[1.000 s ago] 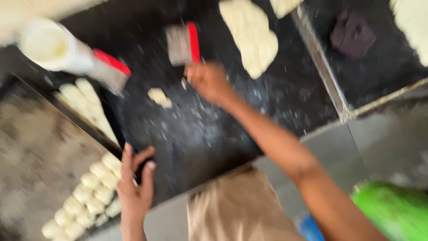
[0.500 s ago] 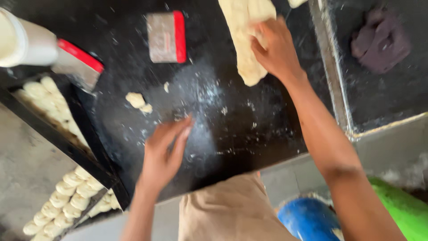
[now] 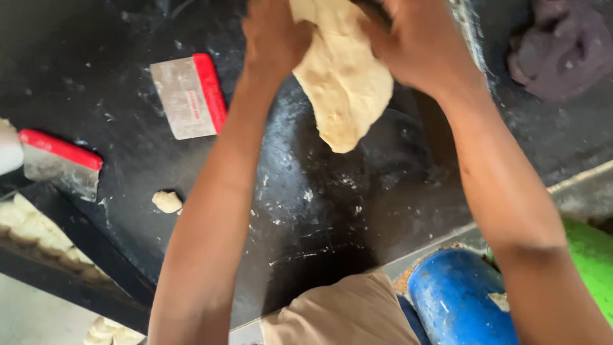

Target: The person uses a bench scraper to cut small pieces of dough and then shapes them into balls by hand, placing them onto a metal tray.

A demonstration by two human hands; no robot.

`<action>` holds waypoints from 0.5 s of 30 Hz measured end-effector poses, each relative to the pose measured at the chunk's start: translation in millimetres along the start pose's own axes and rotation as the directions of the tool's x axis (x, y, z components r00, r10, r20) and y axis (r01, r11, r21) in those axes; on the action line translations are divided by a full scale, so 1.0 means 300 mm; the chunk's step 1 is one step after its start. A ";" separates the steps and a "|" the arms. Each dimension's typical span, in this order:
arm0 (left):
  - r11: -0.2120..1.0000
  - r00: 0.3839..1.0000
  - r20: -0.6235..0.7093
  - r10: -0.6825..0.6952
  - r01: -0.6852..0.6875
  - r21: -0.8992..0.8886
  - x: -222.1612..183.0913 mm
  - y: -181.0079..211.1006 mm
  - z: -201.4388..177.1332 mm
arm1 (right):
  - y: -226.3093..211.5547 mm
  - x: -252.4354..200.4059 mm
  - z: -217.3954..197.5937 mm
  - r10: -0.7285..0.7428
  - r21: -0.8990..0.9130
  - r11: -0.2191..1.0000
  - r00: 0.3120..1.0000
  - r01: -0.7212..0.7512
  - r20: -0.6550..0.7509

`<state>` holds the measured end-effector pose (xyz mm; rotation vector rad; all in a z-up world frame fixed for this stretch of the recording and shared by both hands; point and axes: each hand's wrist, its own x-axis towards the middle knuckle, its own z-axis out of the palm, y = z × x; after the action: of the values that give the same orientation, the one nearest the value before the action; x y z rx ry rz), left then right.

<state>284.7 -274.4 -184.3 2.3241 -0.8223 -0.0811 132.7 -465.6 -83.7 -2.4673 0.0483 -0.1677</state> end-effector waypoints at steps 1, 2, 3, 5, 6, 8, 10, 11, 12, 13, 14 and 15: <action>0.977 0.999 0.043 0.003 0.006 -0.212 -0.040 0.024 -0.047 | -0.013 0.049 0.008 -0.028 0.019 0.999 0.993 0.026 0.114; 0.907 0.994 0.108 -0.012 0.056 -0.418 -0.135 0.055 -0.107 | -0.026 0.072 0.035 -0.047 0.059 0.998 0.967 0.033 0.251; 0.875 0.981 0.193 -0.004 0.097 -0.474 -0.240 0.077 -0.193 | -0.039 0.067 0.068 -0.074 0.101 0.994 0.921 0.038 0.382; 0.910 0.960 0.247 0.134 -0.020 -0.415 -0.462 0.159 -0.362 | -0.072 0.016 0.149 -0.194 -0.021 0.976 0.911 0.216 0.363; 0.942 0.940 0.235 0.248 -0.178 -0.285 -0.547 0.191 -0.434 | -0.083 0.000 0.184 -0.262 -0.098 0.944 0.899 0.314 0.350; 0.938 0.877 0.341 0.337 -0.343 -0.045 -0.724 0.248 -0.559 | -0.193 -0.182 0.232 -0.237 -0.126 0.941 0.879 0.313 0.414; 0.972 0.896 0.380 0.231 -0.228 -0.054 -0.870 0.255 -0.628 | -0.358 -0.382 0.251 -0.330 -0.054 0.928 0.879 0.370 0.344; 0.990 0.910 0.395 0.128 -0.097 -0.099 -0.934 0.253 -0.640 | -0.361 -0.396 0.242 -0.317 -0.006 0.941 0.891 0.337 0.326; 0.995 0.959 0.280 0.045 -0.018 -0.099 -0.991 0.257 -0.636 | -0.370 -0.425 0.223 -0.290 0.047 0.956 0.906 0.290 0.307; 0.992 0.986 0.161 -0.041 0.059 -0.110 -1.043 0.265 -0.630 | -0.379 -0.453 0.200 -0.262 0.101 0.965 0.920 0.243 0.291; 0.984 0.992 0.030 -0.123 0.126 -0.128 -1.080 0.271 -0.626 | -0.364 -0.447 0.168 -0.248 -0.021 0.964 0.926 0.265 0.285; 0.971 0.976 0.081 -0.204 0.212 -0.114 -1.095 0.268 -0.608 | -0.338 -0.418 0.138 -0.235 -0.142 0.949 0.932 0.281 0.275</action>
<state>26.5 -26.9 -43.6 2.2945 -0.5858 -0.2955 13.2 -350.9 -66.5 -2.6476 -0.3922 0.0463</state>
